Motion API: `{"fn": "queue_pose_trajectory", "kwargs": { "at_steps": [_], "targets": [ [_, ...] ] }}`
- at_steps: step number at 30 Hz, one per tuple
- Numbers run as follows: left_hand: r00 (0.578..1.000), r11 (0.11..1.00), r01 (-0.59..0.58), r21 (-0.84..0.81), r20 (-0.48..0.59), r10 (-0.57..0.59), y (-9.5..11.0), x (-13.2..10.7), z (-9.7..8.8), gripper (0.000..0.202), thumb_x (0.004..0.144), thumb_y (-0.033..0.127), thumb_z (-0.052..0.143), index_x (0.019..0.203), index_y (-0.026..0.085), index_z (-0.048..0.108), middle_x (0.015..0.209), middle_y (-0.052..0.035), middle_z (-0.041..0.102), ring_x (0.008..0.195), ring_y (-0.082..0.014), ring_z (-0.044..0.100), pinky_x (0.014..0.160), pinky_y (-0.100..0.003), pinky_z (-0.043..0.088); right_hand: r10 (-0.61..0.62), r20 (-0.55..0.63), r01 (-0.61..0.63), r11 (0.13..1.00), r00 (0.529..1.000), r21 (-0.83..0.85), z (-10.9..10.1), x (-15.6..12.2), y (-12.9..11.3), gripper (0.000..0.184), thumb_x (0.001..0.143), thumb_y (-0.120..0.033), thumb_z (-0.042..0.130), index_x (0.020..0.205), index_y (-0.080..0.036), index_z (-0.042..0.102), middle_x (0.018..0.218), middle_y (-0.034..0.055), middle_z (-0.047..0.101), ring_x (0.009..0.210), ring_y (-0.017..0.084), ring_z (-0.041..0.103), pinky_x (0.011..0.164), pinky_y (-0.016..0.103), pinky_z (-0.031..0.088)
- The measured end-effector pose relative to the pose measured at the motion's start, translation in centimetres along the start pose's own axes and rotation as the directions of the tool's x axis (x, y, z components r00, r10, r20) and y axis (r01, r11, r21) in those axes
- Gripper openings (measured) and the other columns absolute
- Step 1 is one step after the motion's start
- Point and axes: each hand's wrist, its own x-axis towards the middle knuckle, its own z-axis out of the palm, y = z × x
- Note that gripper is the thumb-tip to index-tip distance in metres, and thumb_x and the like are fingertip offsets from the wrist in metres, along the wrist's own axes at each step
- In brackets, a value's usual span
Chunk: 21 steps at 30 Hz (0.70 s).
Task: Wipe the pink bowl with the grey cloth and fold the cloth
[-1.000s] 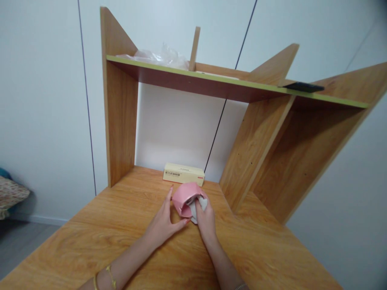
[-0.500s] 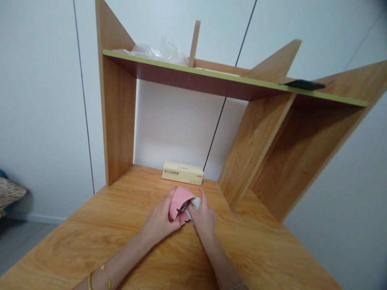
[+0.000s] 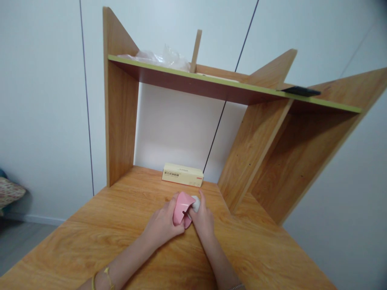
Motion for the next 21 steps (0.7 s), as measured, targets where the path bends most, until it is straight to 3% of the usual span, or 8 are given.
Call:
{"fn": "queue_pose_trajectory", "kwargs": {
  "at_steps": [3,7,11,15,17,21],
  "targets": [
    [0.999,0.998,0.045,0.032,0.000,-0.045,0.0,0.2,-0.3,0.075,0.069,0.037,0.056,0.134,0.019,0.023,0.122,-0.0113,0.052,0.104,-0.0278,0.054,0.083,-0.032,0.041,-0.016,0.075,0.018,1.000,0.997,-0.022,0.4,0.0,-0.4,0.067,0.077,-0.041,0.049,0.135,-0.016,0.026,0.080,0.0091,0.068,0.073,0.026,0.064,0.057,0.028,0.041],
    [0.997,0.994,0.074,0.083,0.007,-0.074,0.0,0.2,-0.6,0.078,0.069,0.039,0.056,0.135,0.019,0.020,0.121,-0.0109,0.054,0.103,-0.0281,0.055,0.081,-0.032,0.041,-0.017,0.069,0.021,0.998,0.997,-0.052,0.4,-0.2,-0.7,0.064,0.079,-0.042,0.048,0.134,-0.017,0.028,0.081,0.0091,0.068,0.073,0.026,0.064,0.057,0.029,0.041],
    [0.995,0.977,0.092,0.191,0.010,-0.096,0.5,0.0,-0.7,0.072,0.073,0.044,0.051,0.135,0.020,0.023,0.116,-0.0115,0.057,0.098,-0.0297,0.058,0.077,-0.033,0.042,-0.105,-0.056,0.100,0.991,0.993,-0.086,-0.1,-0.4,-0.5,0.055,0.081,-0.035,0.047,0.132,-0.018,0.033,0.082,0.0077,0.068,0.074,0.023,0.063,0.061,0.028,0.041],
    [0.994,0.953,0.105,0.283,0.003,-0.110,1.0,-0.1,-0.7,0.069,0.075,0.046,0.047,0.135,0.021,0.024,0.109,-0.0125,0.060,0.090,-0.0311,0.060,0.072,-0.035,0.042,-0.259,-0.168,0.247,0.965,0.951,-0.091,-0.5,-0.6,-0.4,0.057,0.079,-0.028,0.051,0.132,-0.020,0.032,0.091,0.0071,0.067,0.081,0.020,0.062,0.071,0.027,0.041],
    [0.995,0.954,0.098,0.283,-0.006,-0.100,1.1,-0.1,-0.7,0.069,0.075,0.047,0.046,0.134,0.020,0.025,0.108,-0.0127,0.061,0.089,-0.0317,0.060,0.071,-0.036,0.042,-0.216,-0.138,0.204,0.974,0.967,-0.097,-0.4,-0.6,-0.5,0.058,0.079,-0.028,0.050,0.133,-0.019,0.030,0.089,0.0077,0.067,0.080,0.021,0.062,0.069,0.028,0.041],
    [0.995,0.970,0.096,0.224,0.000,-0.098,1.0,0.1,-0.7,0.066,0.075,0.046,0.048,0.133,0.022,0.028,0.109,-0.0110,0.060,0.092,-0.0302,0.059,0.072,-0.034,0.042,0.001,-0.003,-0.002,0.998,1.000,-0.056,0.2,-0.4,-0.6,0.059,0.082,-0.034,0.042,0.135,-0.015,0.024,0.082,0.0090,0.067,0.074,0.024,0.063,0.060,0.029,0.041]
  ]
}}
